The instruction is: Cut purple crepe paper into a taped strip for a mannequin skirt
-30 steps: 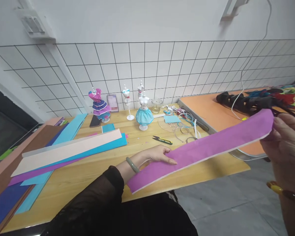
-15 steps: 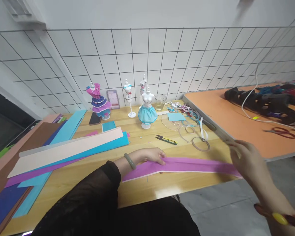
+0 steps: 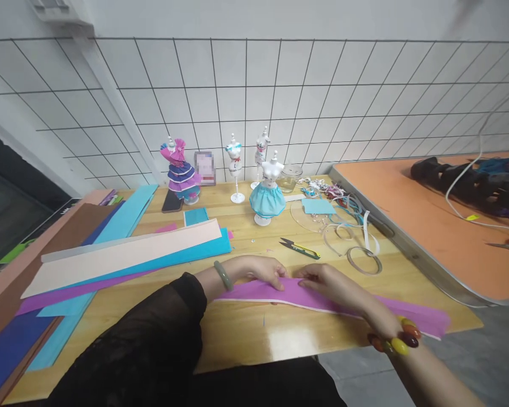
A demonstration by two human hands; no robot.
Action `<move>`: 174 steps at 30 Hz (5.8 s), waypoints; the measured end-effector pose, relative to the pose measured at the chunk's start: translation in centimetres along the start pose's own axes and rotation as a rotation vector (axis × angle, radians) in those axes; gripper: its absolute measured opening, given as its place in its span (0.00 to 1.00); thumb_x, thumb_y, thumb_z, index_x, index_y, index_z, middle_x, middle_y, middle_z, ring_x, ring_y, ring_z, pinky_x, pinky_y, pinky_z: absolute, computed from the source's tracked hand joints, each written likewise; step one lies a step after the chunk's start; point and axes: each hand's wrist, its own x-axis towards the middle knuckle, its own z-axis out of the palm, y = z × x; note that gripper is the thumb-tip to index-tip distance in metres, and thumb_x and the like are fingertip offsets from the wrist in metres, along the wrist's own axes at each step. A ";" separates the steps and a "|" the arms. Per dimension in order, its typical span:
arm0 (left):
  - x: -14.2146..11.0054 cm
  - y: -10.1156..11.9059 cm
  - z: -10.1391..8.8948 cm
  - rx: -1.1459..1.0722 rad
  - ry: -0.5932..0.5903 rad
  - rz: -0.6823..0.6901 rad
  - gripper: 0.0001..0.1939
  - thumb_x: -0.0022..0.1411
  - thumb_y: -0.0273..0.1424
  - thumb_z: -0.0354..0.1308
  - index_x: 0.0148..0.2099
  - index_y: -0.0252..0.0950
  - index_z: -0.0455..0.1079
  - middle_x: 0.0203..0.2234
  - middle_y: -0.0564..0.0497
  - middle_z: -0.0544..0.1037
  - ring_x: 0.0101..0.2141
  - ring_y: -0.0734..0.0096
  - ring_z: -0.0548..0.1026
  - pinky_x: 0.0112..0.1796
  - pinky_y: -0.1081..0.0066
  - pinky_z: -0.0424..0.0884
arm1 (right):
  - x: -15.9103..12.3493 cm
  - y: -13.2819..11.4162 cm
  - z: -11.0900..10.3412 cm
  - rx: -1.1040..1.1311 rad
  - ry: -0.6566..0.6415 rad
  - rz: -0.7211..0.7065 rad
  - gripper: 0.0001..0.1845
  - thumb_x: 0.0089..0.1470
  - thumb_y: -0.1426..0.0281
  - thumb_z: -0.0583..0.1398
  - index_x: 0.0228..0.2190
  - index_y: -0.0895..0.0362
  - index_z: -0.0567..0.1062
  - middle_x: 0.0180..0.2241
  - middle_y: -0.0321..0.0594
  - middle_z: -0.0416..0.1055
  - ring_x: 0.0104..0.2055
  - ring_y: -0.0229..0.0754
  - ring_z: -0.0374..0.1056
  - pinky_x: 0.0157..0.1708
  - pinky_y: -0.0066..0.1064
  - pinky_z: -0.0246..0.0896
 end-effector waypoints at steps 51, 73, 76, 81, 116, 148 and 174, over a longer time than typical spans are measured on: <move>-5.0 1.3 -10.5 0.190 1.409 0.404 0.26 0.47 0.40 0.65 0.48 0.36 0.68 0.40 0.46 0.73 0.42 0.65 0.71 0.44 0.64 0.66 | 10.1 -2.9 2.2 0.256 0.028 -0.162 0.21 0.53 0.53 0.53 0.25 0.58 0.70 0.20 0.32 0.62 0.23 0.33 0.55 0.22 0.25 0.50; -4.4 2.4 -12.1 0.035 1.412 0.577 0.23 0.45 0.40 0.66 0.41 0.32 0.71 0.40 0.43 0.75 0.41 0.64 0.72 0.43 0.65 0.67 | 9.9 -3.5 4.8 0.098 0.013 -0.336 0.12 0.54 0.65 0.55 0.32 0.56 0.77 0.34 0.41 0.76 0.35 0.41 0.69 0.37 0.31 0.60; -5.3 1.9 -11.7 -0.030 1.402 0.574 0.23 0.44 0.39 0.66 0.42 0.32 0.71 0.40 0.44 0.75 0.41 0.64 0.72 0.44 0.64 0.66 | 9.9 -3.4 5.0 0.120 -0.029 -0.328 0.14 0.55 0.62 0.54 0.29 0.57 0.75 0.31 0.39 0.75 0.32 0.40 0.68 0.33 0.30 0.61; -6.3 1.7 -11.7 -0.152 1.308 0.641 0.21 0.46 0.39 0.65 0.41 0.31 0.71 0.39 0.44 0.76 0.41 0.65 0.72 0.44 0.64 0.66 | 9.8 -3.5 5.2 0.129 -0.065 -0.294 0.16 0.55 0.61 0.53 0.28 0.58 0.75 0.27 0.38 0.73 0.28 0.38 0.65 0.29 0.29 0.59; -6.5 2.7 -8.8 -0.043 1.069 0.487 0.16 0.46 0.41 0.64 0.32 0.33 0.71 0.27 0.53 0.71 0.31 0.73 0.68 0.32 0.72 0.64 | 7.4 -2.5 -0.5 0.997 0.335 0.014 0.19 0.33 0.55 0.68 0.22 0.54 0.70 0.16 0.32 0.64 0.14 0.32 0.55 0.13 0.24 0.46; -6.9 0.9 -7.4 -0.183 1.022 0.429 0.17 0.48 0.38 0.64 0.39 0.33 0.73 0.37 0.48 0.76 0.39 0.65 0.72 0.41 0.67 0.66 | 8.2 -1.4 0.0 0.677 0.042 0.010 0.16 0.45 0.57 0.64 0.23 0.58 0.72 0.20 0.33 0.67 0.21 0.32 0.59 0.21 0.25 0.53; -6.8 1.1 -8.1 0.180 1.494 0.567 0.13 0.54 0.37 0.60 0.41 0.38 0.72 0.36 0.50 0.75 0.39 0.68 0.72 0.42 0.67 0.67 | 4.8 -0.7 -3.6 -0.203 0.340 0.135 0.17 0.54 0.60 0.52 0.32 0.54 0.78 0.33 0.43 0.77 0.32 0.44 0.70 0.30 0.33 0.62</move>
